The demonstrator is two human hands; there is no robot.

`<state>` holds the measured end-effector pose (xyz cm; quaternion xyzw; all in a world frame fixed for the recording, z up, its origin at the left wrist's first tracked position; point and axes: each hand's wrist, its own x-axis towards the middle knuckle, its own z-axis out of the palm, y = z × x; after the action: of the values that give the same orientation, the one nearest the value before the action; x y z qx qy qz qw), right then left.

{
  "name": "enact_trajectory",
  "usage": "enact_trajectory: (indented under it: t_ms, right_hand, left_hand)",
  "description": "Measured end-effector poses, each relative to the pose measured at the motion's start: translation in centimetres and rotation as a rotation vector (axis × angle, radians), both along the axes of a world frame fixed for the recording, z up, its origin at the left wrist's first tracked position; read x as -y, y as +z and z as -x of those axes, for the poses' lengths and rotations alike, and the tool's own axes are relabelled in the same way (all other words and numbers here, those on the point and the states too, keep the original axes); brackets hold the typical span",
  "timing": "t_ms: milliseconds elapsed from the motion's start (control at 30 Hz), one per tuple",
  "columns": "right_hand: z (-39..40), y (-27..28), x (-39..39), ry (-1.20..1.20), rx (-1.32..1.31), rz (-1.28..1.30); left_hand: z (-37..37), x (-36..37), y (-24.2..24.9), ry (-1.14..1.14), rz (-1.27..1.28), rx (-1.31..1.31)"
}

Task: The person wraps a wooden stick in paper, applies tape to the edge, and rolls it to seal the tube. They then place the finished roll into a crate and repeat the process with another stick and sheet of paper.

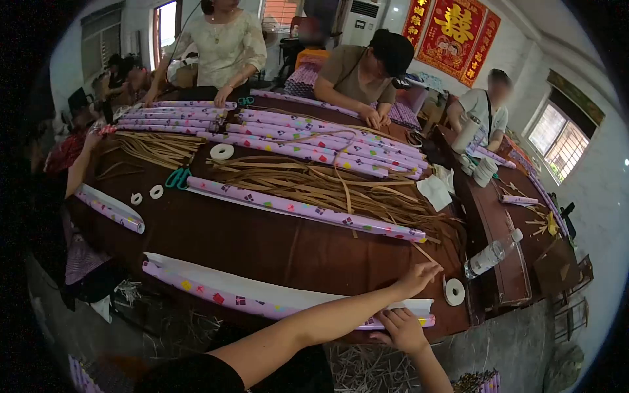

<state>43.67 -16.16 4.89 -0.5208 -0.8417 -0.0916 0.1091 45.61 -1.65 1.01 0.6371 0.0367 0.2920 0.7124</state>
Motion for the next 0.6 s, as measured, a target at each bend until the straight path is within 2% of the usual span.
enact_trajectory:
  t_ms: [100, 200, 267, 300, 333, 400, 467, 500, 600]
  right_hand:
    - [-0.5, -0.8, -0.3, -0.059, -0.059, 0.006]
    - [-1.0, -1.5, 0.0, -0.036, -0.093, 0.005]
    - [-0.8, -1.5, 0.2, -0.092, -0.174, 0.032]
    - [0.0, -0.8, 0.0, -0.087, -0.126, -0.066]
    - [-0.9, -2.0, 0.1, -0.078, -0.129, -0.07]
    - [-5.2, -6.9, 1.8, -0.234, -0.372, 0.074]
    - [-4.8, -5.0, 1.4, -0.189, -0.278, 0.103]
    - [-2.7, -0.3, 0.3, -0.064, -0.065, 0.052]
    - [-2.7, 0.5, 0.6, -0.091, -0.092, 0.027]
  left_hand:
    - [0.3, 0.8, 1.8, -0.012, 0.091, 0.156]
    - [3.2, 3.0, 5.6, 0.003, -0.085, 0.263]
    - [4.6, 4.3, 6.8, -0.03, -0.376, 0.324]
    - [5.9, 4.8, 7.2, -0.049, -0.595, 0.231]
    - [7.6, 5.1, 7.0, -0.071, -0.809, 0.133]
    - [11.0, 4.9, 5.2, 0.025, -1.112, 0.042]
    - [16.6, 3.6, 4.3, 0.076, -1.306, -0.054]
    - [21.0, 2.4, 5.2, 0.089, -1.394, -0.132]
    - [29.0, -1.0, 2.8, 0.315, -1.604, -0.3]
